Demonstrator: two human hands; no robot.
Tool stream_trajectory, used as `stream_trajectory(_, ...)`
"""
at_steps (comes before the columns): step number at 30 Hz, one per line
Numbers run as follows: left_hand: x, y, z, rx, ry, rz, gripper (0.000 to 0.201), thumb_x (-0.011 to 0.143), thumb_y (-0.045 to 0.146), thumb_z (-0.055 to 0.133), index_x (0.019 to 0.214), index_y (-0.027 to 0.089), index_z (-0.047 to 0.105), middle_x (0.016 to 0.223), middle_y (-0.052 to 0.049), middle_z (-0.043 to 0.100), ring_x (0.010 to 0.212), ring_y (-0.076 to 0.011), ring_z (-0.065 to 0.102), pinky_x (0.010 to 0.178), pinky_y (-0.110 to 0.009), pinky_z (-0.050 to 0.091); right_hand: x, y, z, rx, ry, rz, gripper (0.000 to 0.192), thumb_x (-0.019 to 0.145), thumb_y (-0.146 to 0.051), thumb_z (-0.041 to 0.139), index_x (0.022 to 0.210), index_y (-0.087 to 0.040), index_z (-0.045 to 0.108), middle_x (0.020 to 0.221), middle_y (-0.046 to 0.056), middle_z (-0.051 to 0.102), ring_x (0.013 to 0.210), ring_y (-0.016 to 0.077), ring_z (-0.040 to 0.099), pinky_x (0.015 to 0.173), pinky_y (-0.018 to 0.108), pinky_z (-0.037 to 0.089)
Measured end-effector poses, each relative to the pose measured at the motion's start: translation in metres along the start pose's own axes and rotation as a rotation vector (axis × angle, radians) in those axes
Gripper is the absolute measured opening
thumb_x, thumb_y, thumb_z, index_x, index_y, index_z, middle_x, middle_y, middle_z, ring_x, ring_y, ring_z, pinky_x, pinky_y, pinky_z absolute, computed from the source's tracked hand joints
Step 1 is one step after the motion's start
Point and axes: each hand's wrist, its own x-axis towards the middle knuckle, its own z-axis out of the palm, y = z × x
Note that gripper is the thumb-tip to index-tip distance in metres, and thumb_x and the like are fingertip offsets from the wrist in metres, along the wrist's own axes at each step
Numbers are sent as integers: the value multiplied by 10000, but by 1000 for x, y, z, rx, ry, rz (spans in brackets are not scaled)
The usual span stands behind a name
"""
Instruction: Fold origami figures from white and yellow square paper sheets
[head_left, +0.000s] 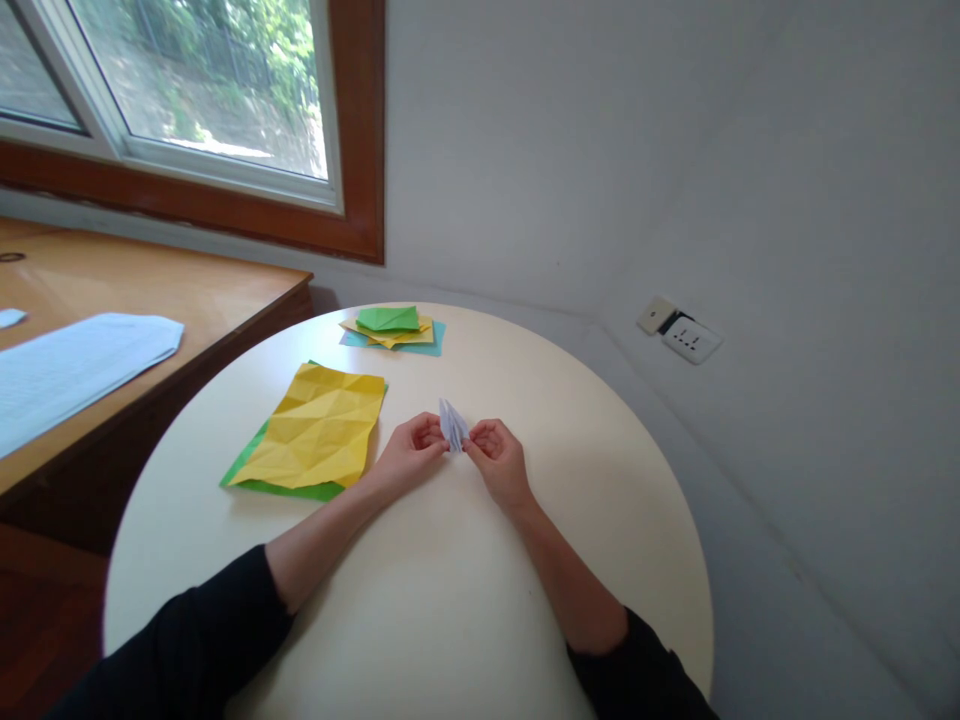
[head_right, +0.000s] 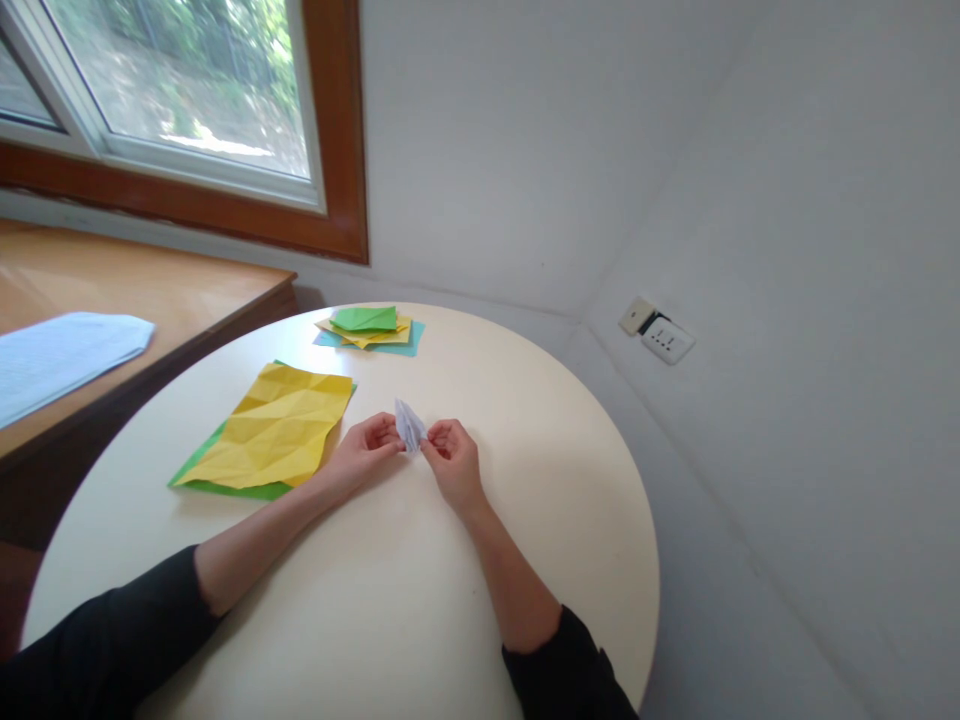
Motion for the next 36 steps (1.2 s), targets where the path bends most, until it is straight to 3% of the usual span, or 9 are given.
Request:
stream_trajectory(6,1,-2,-1,12,24,-12,248,624,281,678,794,148,557,693,-9,640,681,-141,605,692,-280,461,-3,-5,0,-45,-70,-3,124,654,-284,637,703,-185,578,683,-1,605,628,130,587,623,257,483)
stream_trajectory(12,1,0,0,12,15,-5,209,616,240,647,787,147,572,719,-14,661,704,-149,614,697,-278,462,-5,-9,2,-63,-65,64,239,600,-341,698,734,-177,588,660,-5,625,529,110,562,528,238,467)
stream_trajectory(17,2,-1,0,7,44,-9,165,618,200,615,764,149,556,690,-1,649,669,-130,606,682,-261,461,-2,-3,2,-27,-37,22,188,640,-335,664,708,-178,586,667,12,638,626,140,605,590,255,482)
stream_trajectory(24,0,0,0,-46,74,-10,363,626,189,595,943,205,420,642,67,593,553,-104,599,599,-240,459,-2,-2,2,65,-6,7,195,650,-275,666,772,-204,531,620,-29,629,607,123,610,606,249,489)
stream_trajectory(30,0,-1,-2,109,82,17,110,653,200,555,752,155,571,637,13,608,585,-114,594,589,-232,447,-2,-3,3,92,-70,13,242,663,-252,650,890,-206,580,780,17,684,766,164,648,696,287,518)
stream_trajectory(36,2,-2,-3,137,73,10,152,633,237,600,735,136,650,695,-24,653,650,-140,599,670,-265,469,-1,0,1,88,-97,-26,244,683,-244,629,924,-209,613,906,33,680,821,172,646,725,299,524)
